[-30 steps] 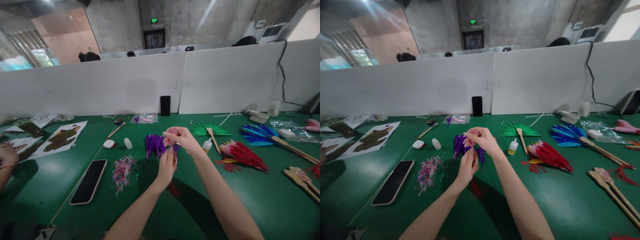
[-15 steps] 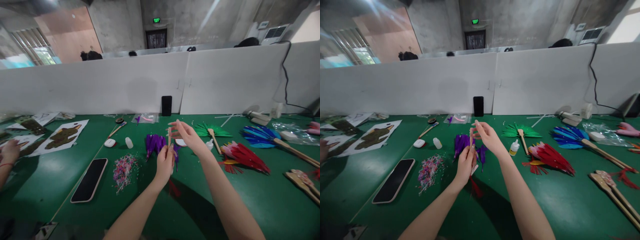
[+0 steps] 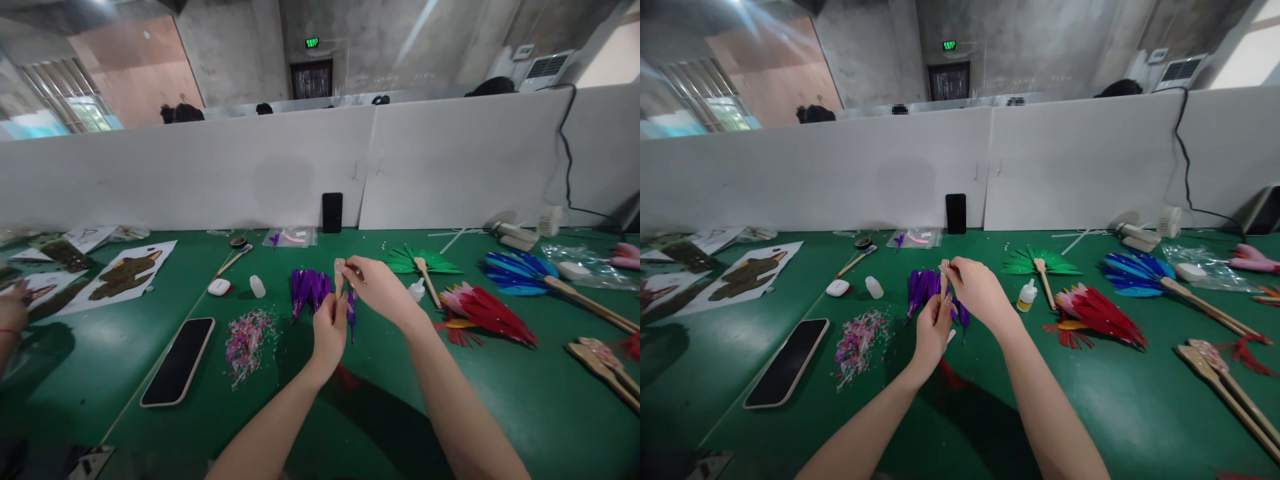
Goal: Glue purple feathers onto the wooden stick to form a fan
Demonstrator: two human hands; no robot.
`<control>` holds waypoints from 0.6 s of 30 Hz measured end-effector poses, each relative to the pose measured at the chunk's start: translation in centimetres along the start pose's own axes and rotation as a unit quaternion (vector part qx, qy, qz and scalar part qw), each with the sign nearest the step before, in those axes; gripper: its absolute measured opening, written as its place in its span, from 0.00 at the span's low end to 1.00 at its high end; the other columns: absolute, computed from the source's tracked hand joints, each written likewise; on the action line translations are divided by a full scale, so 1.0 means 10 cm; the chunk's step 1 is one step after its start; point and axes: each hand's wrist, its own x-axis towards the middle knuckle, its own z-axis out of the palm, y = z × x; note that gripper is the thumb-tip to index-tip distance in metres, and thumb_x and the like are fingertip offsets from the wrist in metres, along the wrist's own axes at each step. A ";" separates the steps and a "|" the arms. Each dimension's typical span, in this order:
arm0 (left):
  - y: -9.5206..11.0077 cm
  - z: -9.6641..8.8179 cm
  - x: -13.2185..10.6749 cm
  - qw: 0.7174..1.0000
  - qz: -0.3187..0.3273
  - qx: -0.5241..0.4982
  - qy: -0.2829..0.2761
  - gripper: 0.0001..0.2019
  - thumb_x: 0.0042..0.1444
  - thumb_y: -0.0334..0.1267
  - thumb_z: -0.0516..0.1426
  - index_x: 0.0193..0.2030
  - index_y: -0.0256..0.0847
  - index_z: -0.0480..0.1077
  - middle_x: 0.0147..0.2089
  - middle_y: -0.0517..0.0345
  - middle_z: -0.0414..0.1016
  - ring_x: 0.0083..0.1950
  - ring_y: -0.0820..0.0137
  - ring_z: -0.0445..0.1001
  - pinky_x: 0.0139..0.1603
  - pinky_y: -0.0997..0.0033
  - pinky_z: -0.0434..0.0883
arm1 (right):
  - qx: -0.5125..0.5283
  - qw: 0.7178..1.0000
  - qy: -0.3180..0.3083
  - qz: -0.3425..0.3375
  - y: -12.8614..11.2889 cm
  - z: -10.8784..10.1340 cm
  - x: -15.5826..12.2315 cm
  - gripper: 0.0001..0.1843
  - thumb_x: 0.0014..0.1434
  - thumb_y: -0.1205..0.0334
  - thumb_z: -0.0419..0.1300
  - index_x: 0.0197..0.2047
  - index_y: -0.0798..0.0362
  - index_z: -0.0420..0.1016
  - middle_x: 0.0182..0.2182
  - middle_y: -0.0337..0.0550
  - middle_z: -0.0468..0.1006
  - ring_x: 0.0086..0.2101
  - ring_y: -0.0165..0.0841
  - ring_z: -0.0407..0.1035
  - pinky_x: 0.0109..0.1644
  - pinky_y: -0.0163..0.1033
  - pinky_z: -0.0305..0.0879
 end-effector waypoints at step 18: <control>0.07 0.10 -0.03 0.991 -0.061 -0.092 -0.070 0.19 0.52 0.53 0.54 0.25 0.39 0.59 0.12 0.72 0.49 0.11 0.83 0.47 0.12 0.81 0.50 | 0.003 0.994 0.025 -0.108 0.10 -0.13 -0.01 0.20 0.61 0.55 0.50 0.19 0.53 0.65 0.15 0.35 0.63 0.18 0.25 0.52 0.24 0.33 0.47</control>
